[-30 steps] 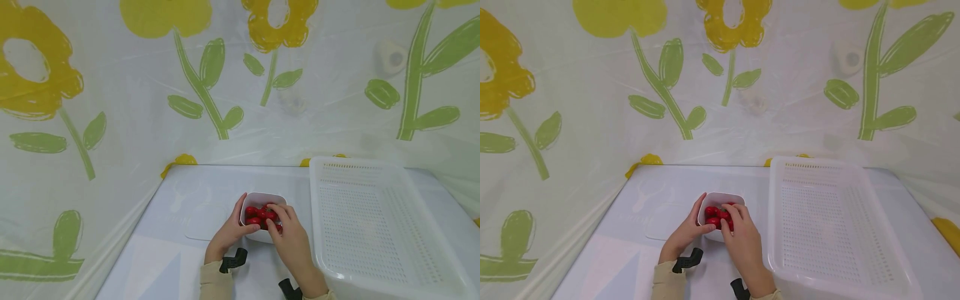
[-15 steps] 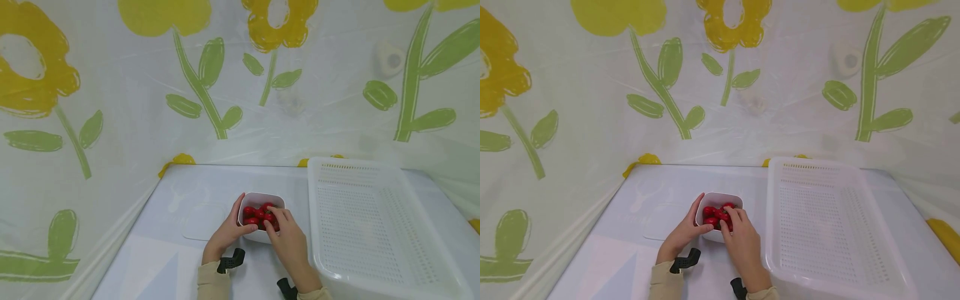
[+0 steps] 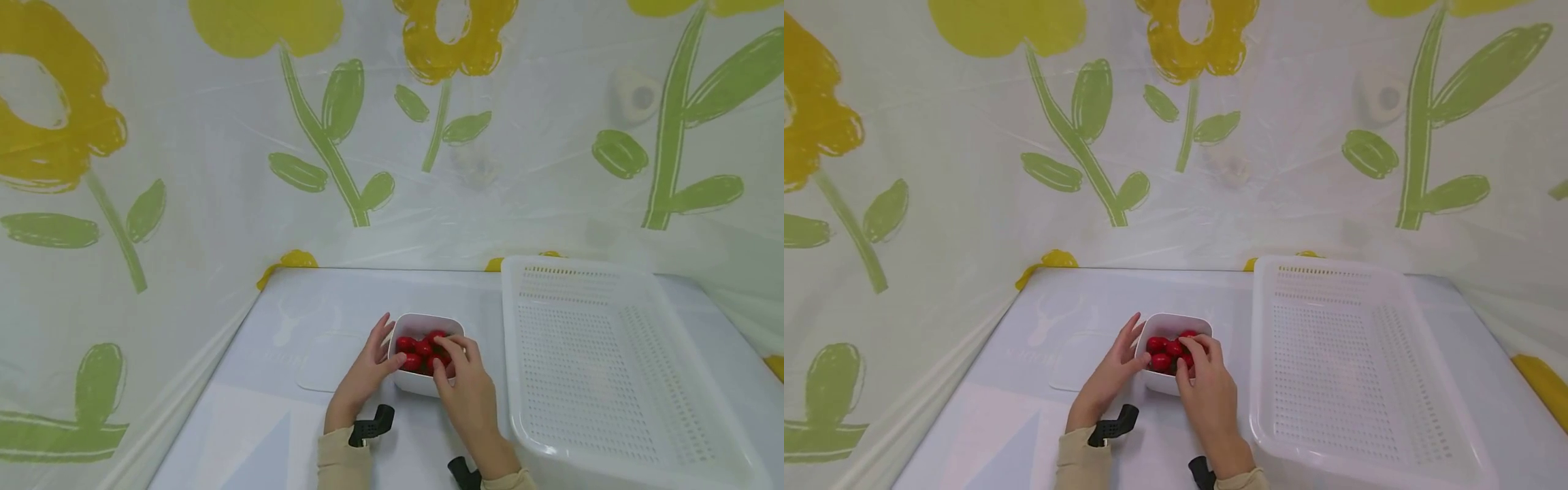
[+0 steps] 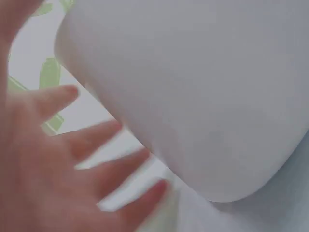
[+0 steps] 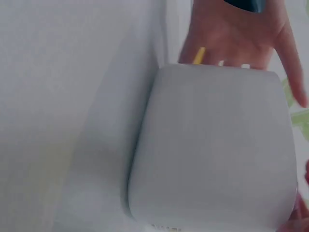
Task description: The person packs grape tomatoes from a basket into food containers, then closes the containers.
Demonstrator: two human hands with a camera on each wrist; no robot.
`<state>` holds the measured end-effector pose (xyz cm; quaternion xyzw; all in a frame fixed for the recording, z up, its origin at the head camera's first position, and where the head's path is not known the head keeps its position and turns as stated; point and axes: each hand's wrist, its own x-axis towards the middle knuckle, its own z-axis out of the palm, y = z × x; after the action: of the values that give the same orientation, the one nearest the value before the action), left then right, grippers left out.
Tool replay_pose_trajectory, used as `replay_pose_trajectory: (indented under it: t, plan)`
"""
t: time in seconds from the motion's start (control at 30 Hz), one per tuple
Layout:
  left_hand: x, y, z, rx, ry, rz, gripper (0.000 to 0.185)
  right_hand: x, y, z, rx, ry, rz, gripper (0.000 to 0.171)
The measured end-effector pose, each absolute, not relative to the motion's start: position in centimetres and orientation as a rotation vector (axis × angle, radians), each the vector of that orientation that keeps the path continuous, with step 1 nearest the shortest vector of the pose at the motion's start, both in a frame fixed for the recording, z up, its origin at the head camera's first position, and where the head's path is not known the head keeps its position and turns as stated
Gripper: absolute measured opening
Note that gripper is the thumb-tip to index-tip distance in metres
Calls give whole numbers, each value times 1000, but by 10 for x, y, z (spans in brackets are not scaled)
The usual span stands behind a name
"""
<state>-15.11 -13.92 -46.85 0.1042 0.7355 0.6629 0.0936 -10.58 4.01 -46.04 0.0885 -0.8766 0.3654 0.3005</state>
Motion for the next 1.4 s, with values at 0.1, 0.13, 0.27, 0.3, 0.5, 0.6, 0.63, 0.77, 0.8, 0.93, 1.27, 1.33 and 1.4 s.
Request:
replay_pose_trajectory:
  t: [0.1,0.13,0.27,0.3,0.5,0.6,0.63,0.77,0.8,0.93,1.27,1.33,1.4]
  plan:
    - [-157,-145,-475,219,2363,2048,59,-102,36,-458,292,-2255,1068,34]
    - [-158,-147,-476,181,2451,2057,56,-100,34,-457,325,-2234,1105,32]
    - [-156,-158,-474,-53,2781,1938,47,-93,23,-454,478,-2188,1206,26]
    - [-154,-161,-472,-112,2821,1900,46,-91,20,-453,513,-2186,1207,25]
    - [-146,-177,-460,-280,2898,1700,51,-86,5,-454,646,-2212,1167,20]
    - [-144,-183,-458,-313,2919,1595,56,-84,-1,-460,682,-2307,1218,19]
    - [-144,-186,-458,-335,2930,1551,57,-84,-3,-462,694,-2355,1255,19]
    - [-142,-195,-464,-470,2989,1348,59,-86,-14,-475,723,-2569,1436,22]
    - [-142,-197,-466,-502,3005,1301,59,-87,-16,-479,731,-2614,1452,24]
    - [-142,-202,-475,-585,3004,1160,68,-91,-22,-490,753,-2743,1447,34]
    - [-141,-202,-481,-587,3003,1145,71,-104,-28,-505,716,-2671,2139,54]
    - [-142,-201,-481,-553,3021,1186,70,-107,-28,-508,742,-2557,2335,55]
    - [-143,-199,-482,-531,3038,1224,69,-109,-27,-510,779,-2449,2488,55]
